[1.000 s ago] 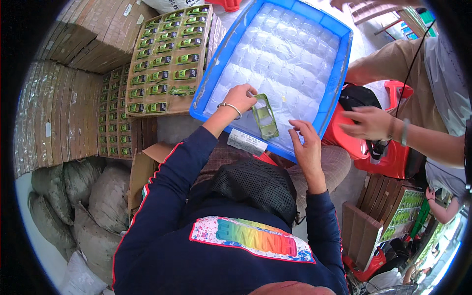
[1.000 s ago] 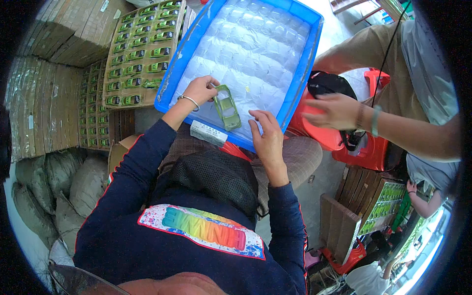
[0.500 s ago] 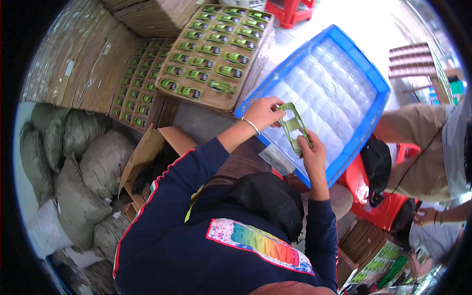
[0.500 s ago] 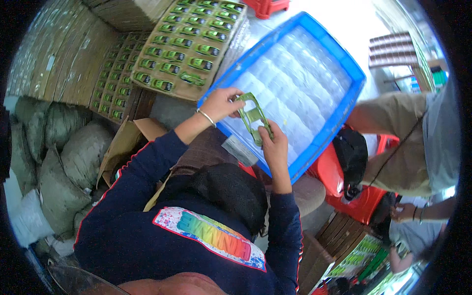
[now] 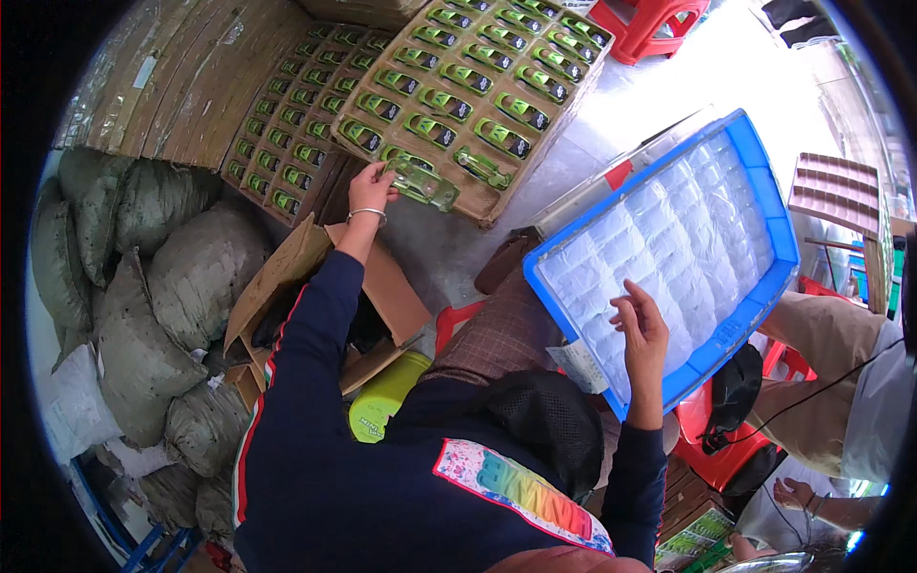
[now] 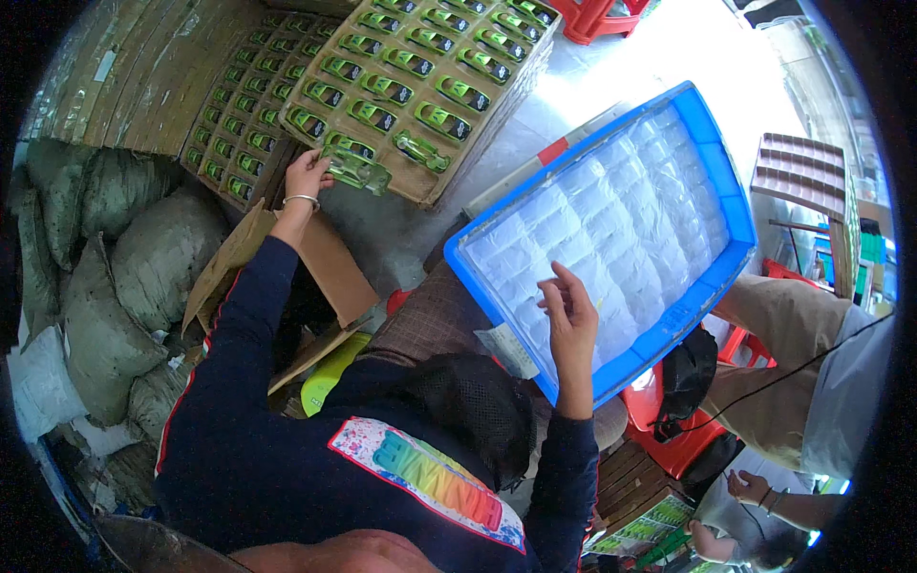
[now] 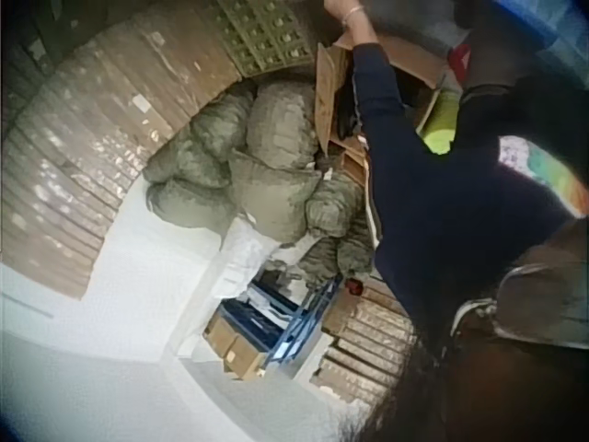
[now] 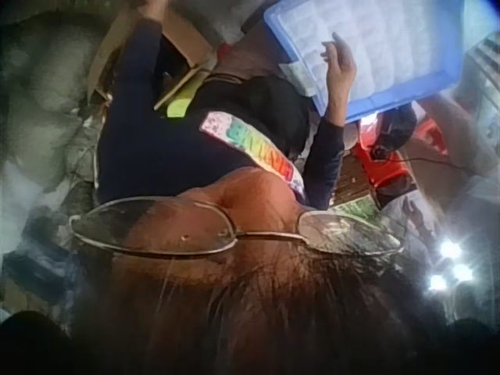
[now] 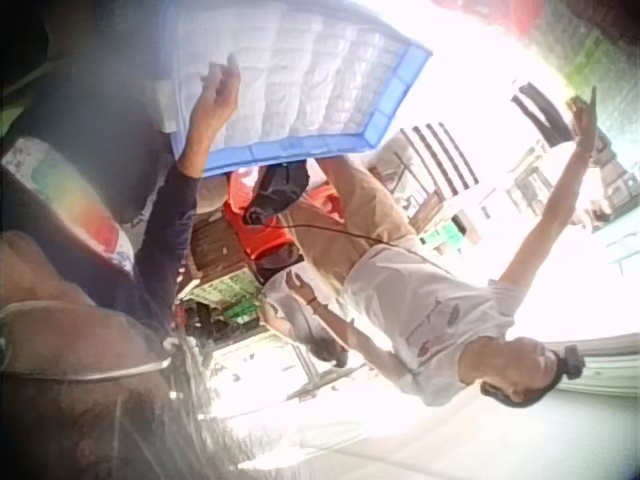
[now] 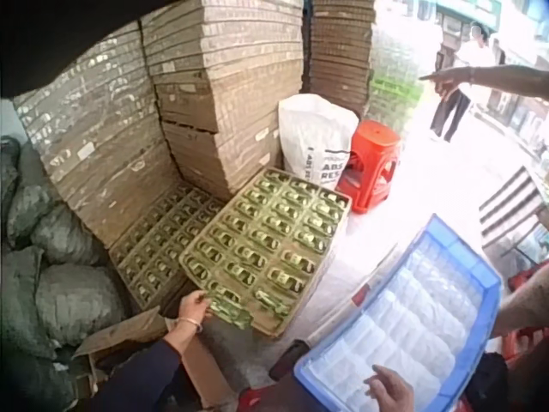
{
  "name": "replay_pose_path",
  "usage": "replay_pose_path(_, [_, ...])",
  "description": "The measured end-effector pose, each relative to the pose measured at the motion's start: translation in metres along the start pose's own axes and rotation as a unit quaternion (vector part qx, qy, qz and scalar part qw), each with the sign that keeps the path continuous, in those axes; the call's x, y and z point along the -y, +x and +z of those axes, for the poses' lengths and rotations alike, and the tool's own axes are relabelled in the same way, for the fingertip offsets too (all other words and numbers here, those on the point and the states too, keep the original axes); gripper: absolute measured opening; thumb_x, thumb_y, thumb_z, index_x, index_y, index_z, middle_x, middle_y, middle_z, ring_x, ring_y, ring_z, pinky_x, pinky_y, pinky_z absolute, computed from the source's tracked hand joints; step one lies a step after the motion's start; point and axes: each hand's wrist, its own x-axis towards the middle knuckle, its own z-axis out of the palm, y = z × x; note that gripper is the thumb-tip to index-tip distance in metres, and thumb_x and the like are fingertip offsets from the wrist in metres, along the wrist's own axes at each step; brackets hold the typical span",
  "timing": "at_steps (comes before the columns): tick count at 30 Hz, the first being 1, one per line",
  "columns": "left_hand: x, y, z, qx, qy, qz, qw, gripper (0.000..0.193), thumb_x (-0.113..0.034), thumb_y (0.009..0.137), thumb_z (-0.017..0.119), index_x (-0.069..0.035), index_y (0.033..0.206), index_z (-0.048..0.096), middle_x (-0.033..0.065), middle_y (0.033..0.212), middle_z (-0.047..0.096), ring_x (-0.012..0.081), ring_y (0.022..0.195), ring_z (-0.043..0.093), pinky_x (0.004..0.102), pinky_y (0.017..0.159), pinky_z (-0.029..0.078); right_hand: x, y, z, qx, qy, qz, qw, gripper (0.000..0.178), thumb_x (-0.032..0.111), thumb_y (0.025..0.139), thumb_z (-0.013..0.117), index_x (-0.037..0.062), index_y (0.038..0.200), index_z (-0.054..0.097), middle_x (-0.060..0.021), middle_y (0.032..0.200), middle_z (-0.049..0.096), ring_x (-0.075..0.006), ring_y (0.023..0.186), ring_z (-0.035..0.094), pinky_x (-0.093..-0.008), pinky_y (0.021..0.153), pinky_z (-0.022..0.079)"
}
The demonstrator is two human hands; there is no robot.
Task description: The person picks up toy car body shells from a tray and fits clear plastic window inserts into them by hand.
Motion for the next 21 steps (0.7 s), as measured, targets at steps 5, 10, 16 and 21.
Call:
replay_pose_path(5, [0.036, 0.046, 0.052, 0.030, 0.156, 0.084, 0.984, 0.028, -0.013, 0.084, 0.063, 0.001, 0.108, 0.062, 0.0111, 0.076, 0.065, 0.0138, 0.053, 0.061, 0.0279, 0.048, 0.050, -0.010, -0.014, -0.017, -0.053, -0.043, 0.052, 0.996, 0.032, 0.012, 0.093, 0.057, -0.0010, 0.122, 0.057, -0.0054, 0.090, 0.065, -0.0100, 0.074, 0.059, -0.0228, 0.066, 0.047])
replay_pose_path(10, [0.059, 0.041, 0.112, 0.087, 0.380, 0.100, 0.915, 0.028, -0.025, 0.083, 0.060, -0.016, 0.110, 0.064, 0.0186, 0.096, 0.066, 0.0375, 0.089, 0.063, 0.0454, 0.076, 0.050, -0.051, -0.024, -0.023, -0.079, -0.067, 0.053, 0.993, 0.029, 0.014, 0.092, 0.059, 0.0002, 0.118, 0.060, -0.0064, 0.086, 0.067, -0.0118, 0.071, 0.062, -0.0253, 0.066, 0.050])
replay_pose_path(16, [0.055, 0.030, 0.117, 0.070, 0.469, 0.077, 0.877, 0.040, -0.013, 0.082, 0.065, -0.005, 0.119, 0.051, 0.0219, 0.097, 0.064, 0.0397, 0.092, 0.062, 0.0512, 0.077, 0.050, -0.050, -0.022, -0.017, -0.072, -0.041, 0.048, 0.995, 0.028, 0.012, 0.091, 0.059, 0.0000, 0.116, 0.061, -0.0076, 0.087, 0.068, -0.0118, 0.072, 0.062, -0.0248, 0.066, 0.050])
replay_pose_path(21, [0.034, 0.022, 0.113, 0.087, 0.492, 0.135, 0.856, 0.043, -0.023, 0.082, 0.065, -0.008, 0.119, 0.051, 0.0197, 0.111, 0.059, 0.0399, 0.095, 0.061, 0.0512, 0.078, 0.049, -0.077, -0.014, -0.022, -0.059, -0.040, 0.074, 0.995, 0.028, 0.012, 0.091, 0.058, -0.0003, 0.116, 0.061, -0.0079, 0.087, 0.068, -0.0117, 0.073, 0.062, -0.0249, 0.068, 0.049])
